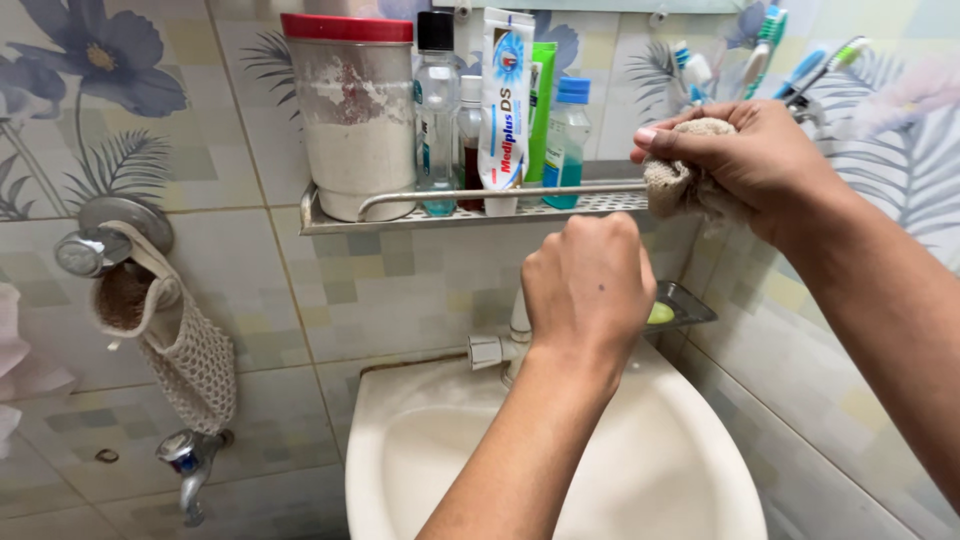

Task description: The person picks various toiletries and grooming items from a blue basin, wipes each with a cloth, and places them on a wall-mounted shelf above the sink. Items handled include bottles, tubes, combs, and a sponge.

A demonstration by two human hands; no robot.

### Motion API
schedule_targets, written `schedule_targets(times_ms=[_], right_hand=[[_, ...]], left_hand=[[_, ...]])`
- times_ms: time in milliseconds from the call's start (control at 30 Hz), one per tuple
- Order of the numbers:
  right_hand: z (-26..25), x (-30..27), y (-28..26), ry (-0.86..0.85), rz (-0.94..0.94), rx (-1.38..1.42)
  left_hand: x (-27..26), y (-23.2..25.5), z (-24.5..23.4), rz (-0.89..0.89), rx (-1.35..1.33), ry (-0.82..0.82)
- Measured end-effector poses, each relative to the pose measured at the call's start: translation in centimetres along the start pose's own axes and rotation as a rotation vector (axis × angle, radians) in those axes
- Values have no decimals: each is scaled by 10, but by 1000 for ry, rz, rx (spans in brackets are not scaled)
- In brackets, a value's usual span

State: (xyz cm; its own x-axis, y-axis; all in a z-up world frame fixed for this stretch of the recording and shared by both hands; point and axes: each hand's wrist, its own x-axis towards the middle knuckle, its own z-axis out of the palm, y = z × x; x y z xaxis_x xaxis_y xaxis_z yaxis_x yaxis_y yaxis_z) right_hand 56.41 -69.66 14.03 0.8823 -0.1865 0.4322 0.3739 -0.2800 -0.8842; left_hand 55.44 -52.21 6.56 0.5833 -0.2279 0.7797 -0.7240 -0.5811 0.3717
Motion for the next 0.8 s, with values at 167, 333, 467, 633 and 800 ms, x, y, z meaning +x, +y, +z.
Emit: schedule_targets(times_ms=[167,333,467,633,800], right_hand=[[-11,-52,-6,3,69,24],[-21,-103,6,-23,182,71],[-13,-149,19,5,283,188],[5,-221,34,-24,412,214],[21,-284,49,-76,528,271]], left_hand=[[-32,22,-19,-40,23,-15],[-70,41,-37,-92,47,-9],[-113,54,-55,-154,77,-50],[-179,69,-81,-202,87,-58],[-239,88,-112,-374,57,-81]])
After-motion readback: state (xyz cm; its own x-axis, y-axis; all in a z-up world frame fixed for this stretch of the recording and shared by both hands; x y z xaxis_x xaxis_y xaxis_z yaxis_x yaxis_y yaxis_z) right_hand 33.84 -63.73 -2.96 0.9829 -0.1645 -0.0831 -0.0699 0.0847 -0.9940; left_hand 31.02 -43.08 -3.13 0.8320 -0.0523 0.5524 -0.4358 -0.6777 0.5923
